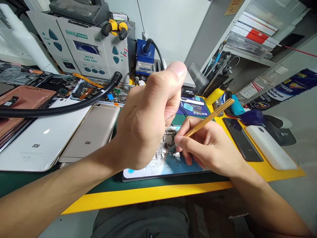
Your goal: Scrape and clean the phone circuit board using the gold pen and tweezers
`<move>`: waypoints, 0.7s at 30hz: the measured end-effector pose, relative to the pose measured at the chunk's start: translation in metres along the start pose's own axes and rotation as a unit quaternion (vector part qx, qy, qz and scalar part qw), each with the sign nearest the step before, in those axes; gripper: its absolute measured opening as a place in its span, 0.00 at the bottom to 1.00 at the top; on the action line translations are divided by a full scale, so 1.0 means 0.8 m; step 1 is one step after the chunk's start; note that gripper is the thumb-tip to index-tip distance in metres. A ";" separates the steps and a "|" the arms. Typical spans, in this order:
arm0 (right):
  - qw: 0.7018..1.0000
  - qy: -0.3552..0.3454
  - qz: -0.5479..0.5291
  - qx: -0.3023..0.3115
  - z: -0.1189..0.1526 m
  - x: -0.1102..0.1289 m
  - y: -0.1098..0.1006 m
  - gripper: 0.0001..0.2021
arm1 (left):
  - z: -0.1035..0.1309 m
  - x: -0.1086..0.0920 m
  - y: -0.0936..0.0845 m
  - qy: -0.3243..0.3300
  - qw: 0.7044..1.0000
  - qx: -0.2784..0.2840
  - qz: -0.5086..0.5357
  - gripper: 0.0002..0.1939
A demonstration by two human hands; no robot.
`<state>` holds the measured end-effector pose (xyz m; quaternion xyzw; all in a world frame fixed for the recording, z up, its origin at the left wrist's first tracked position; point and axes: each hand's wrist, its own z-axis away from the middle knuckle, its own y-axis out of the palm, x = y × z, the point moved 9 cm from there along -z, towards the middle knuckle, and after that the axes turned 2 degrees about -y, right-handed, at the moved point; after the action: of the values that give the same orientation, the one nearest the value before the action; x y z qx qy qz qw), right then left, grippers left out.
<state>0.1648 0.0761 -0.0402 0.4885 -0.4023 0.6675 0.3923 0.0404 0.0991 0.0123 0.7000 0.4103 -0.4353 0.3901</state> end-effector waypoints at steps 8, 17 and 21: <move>1.000 -0.004 0.011 -0.004 -0.001 0.001 -0.001 0.12 | -0.001 0.000 -0.001 0.006 1.000 0.000 0.015 0.23; 1.000 -0.010 0.008 -0.004 0.000 0.002 -0.001 0.12 | -0.001 -0.001 0.000 0.002 0.999 0.007 0.037 0.22; 1.000 -0.010 0.006 0.004 -0.001 0.003 0.000 0.12 | 0.000 -0.001 0.001 0.003 1.000 0.008 0.029 0.22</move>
<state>0.1640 0.0771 -0.0380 0.4942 -0.4070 0.6664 0.3821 0.0405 0.0985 0.0133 0.7159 0.3877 -0.4252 0.3955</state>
